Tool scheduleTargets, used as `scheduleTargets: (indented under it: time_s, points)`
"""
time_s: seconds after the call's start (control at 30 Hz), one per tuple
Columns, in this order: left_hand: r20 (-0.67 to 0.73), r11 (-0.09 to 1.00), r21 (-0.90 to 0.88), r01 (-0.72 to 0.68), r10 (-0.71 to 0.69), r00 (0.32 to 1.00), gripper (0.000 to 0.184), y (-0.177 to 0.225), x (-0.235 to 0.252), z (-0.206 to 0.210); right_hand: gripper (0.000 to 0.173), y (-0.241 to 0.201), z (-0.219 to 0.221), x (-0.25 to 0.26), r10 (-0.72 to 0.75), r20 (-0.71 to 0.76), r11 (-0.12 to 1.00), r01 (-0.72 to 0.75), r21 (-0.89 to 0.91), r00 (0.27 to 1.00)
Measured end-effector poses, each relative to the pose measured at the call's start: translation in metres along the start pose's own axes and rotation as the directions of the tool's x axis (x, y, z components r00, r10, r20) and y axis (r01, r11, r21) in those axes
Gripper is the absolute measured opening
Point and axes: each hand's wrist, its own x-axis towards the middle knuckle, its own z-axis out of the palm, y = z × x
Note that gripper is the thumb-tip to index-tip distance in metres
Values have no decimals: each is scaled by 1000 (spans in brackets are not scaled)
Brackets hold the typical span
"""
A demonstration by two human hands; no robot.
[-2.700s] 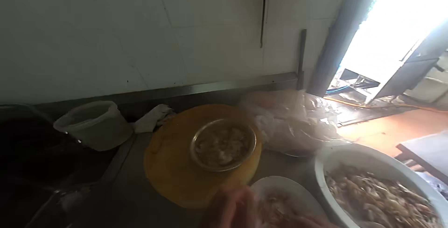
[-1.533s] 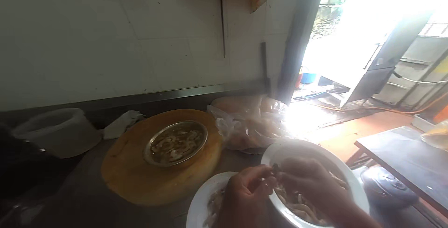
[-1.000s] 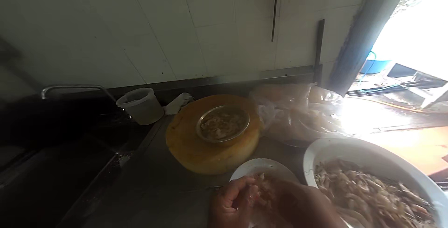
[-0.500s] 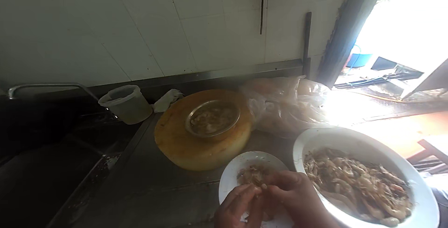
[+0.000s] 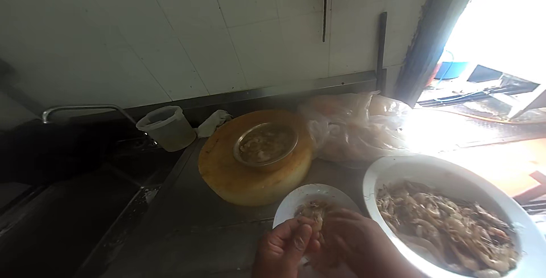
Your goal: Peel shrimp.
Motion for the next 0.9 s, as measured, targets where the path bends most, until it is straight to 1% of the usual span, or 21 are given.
scheduleTargets:
  time_s: [0.07,0.1,0.13,0.17,0.23,0.27,0.37,0.43,0.47,0.5,0.53,0.6,0.63,0.67,0.73,0.83,0.9]
  points:
    - [32,981,156,-111,107,994,16,-2,3,0,36,-5,-6,5,47,74,967,-64,247,996]
    - [52,956,238,-172,164,985,16,-4,4,0,37,-7,-9,6,64,122,914,-107,391,990]
    - [76,920,316,-232,219,973,15,-7,5,-1,34,-7,-10,8,71,153,850,-139,507,986]
    - [97,877,385,-287,271,958,14,-10,7,-2,30,-8,-10,10,77,162,801,-157,577,984]
    - [110,818,453,-355,344,932,11,-15,9,-2,23,-7,-8,10,81,136,778,-148,610,987]
    - [99,813,454,-365,361,927,11,-17,10,-2,21,-7,-6,9,85,109,767,-135,627,990]
    - [21,871,370,-324,340,940,12,-21,13,-3,18,-6,-3,3,143,52,678,-136,723,988]
    - [-31,922,304,-240,261,965,13,-21,15,-5,18,-3,-2,0,188,25,648,-144,748,982]
    - [-40,933,304,-191,213,976,15,-21,16,-6,19,-2,-3,-2,203,26,649,-154,745,979]
    - [-27,930,339,-142,160,987,18,-21,18,-8,19,0,-4,-3,213,30,660,-167,732,977]
    - [12,913,396,-101,104,994,25,-22,20,-11,20,1,-4,-4,226,32,675,-180,715,974]
    - [86,858,506,-88,52,995,41,-27,22,-15,21,2,-4,-6,243,30,720,-201,665,970]
    - [108,844,526,-106,58,993,41,-29,22,-15,20,3,-4,-7,242,26,747,-203,633,970]
    - [127,843,523,-123,66,990,35,-29,22,-14,19,4,-4,-8,240,19,774,-204,599,970]
    - [163,865,481,-145,75,984,29,-28,20,-9,16,3,-3,-9,228,12,809,-197,553,973]
    - [173,917,375,-136,75,982,20,-28,20,-6,15,5,-3,-11,170,6,832,-146,536,985]
    - [171,925,357,-130,72,983,16,-27,20,-6,16,5,-3,-12,143,4,846,-125,518,990]
